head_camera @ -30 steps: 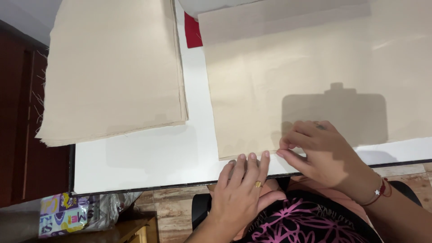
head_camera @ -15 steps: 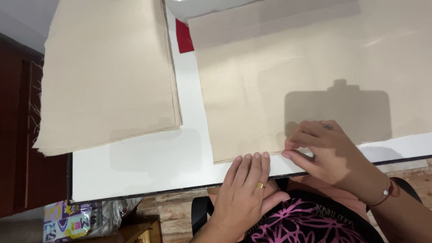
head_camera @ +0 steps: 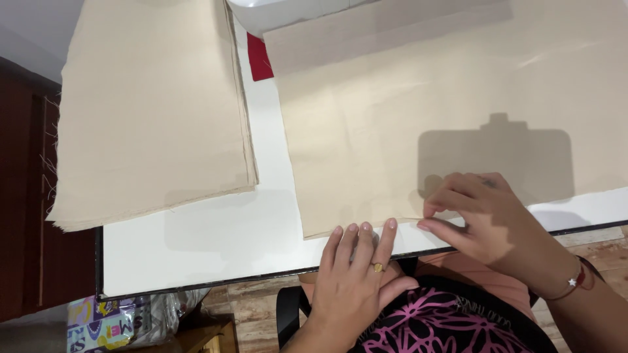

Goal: Folding the edges of fabric pieces and securing them with pins to prepare for sewing.

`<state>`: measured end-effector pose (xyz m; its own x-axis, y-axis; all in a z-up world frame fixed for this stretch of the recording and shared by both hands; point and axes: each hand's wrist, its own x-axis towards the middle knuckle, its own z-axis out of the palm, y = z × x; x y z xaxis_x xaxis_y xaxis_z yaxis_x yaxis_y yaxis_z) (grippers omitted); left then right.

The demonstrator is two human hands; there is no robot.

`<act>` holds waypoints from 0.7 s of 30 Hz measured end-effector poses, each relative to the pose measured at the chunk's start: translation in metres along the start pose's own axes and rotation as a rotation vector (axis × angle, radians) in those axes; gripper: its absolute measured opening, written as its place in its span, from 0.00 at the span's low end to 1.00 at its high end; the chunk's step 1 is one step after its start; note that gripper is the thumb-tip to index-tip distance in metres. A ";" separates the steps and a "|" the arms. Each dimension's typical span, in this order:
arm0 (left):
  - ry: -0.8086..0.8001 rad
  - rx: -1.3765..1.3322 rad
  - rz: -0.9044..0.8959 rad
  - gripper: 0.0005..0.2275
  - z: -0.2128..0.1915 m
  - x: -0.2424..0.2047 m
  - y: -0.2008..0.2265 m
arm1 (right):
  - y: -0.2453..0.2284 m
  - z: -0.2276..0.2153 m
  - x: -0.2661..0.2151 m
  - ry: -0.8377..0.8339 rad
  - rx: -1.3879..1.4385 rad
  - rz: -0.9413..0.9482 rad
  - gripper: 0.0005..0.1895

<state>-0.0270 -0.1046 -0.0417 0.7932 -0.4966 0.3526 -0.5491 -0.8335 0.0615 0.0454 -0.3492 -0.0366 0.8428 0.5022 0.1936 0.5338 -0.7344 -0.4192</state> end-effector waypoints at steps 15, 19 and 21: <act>-0.019 0.058 -0.019 0.39 -0.005 0.003 -0.009 | -0.011 -0.004 0.011 -0.156 -0.208 0.055 0.09; -0.058 0.067 0.006 0.47 0.004 -0.002 -0.003 | -0.013 -0.005 0.016 -0.193 -0.141 0.113 0.08; -0.049 0.063 0.049 0.45 0.001 0.004 -0.002 | -0.012 -0.004 0.016 -0.168 -0.130 0.104 0.07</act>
<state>-0.0224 -0.1055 -0.0413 0.7785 -0.5471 0.3076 -0.5712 -0.8207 -0.0138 0.0530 -0.3340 -0.0251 0.8761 0.4822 0.0002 0.4586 -0.8330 -0.3094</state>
